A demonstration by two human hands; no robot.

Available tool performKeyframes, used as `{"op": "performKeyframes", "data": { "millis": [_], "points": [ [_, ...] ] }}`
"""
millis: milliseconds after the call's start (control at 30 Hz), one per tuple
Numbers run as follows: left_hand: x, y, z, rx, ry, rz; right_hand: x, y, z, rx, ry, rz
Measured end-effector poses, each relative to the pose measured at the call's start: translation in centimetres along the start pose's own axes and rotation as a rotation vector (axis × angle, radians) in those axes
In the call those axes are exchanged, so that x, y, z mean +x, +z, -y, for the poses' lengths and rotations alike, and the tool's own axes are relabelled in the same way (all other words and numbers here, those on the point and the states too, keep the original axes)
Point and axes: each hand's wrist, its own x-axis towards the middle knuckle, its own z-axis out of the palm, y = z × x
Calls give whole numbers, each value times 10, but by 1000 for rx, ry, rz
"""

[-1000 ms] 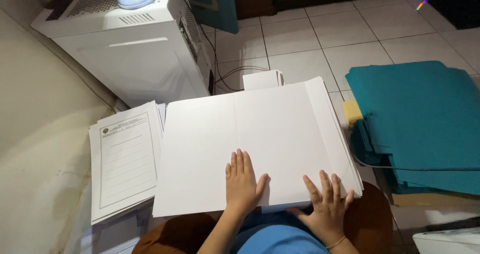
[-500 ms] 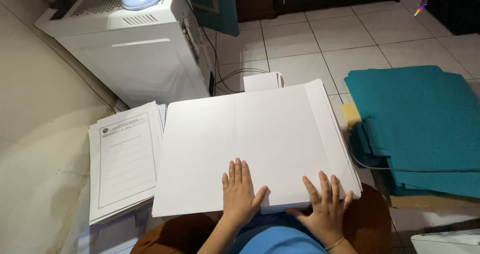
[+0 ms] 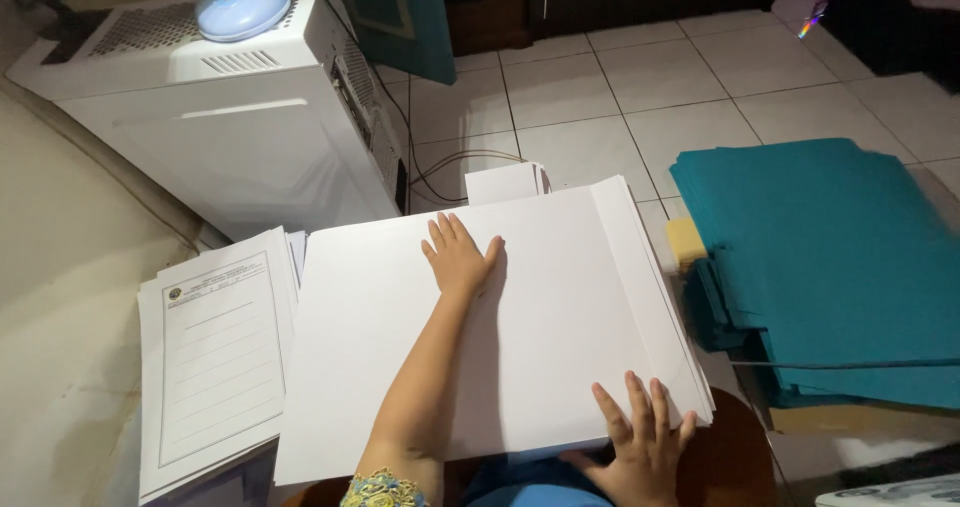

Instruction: Folding large white sheets of paper to create folders and inserting printed documents into them.

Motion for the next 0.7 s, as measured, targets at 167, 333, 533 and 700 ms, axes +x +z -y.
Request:
{"op": "performKeyframes", "data": {
  "millis": [167, 333, 533, 700],
  "points": [
    [23, 37, -62, 37, -24, 18, -6, 7, -1, -22, 38, 43],
    [8, 30, -103, 46, 472, 157, -5, 10, -5, -3, -25, -11],
    [24, -6, -48, -9, 649, 236, -3, 4, -1, -57, 12, 12],
    [26, -11, 10, 81, 290, 103, -1, 0, 0, 2, 24, 16]
  ]
}}
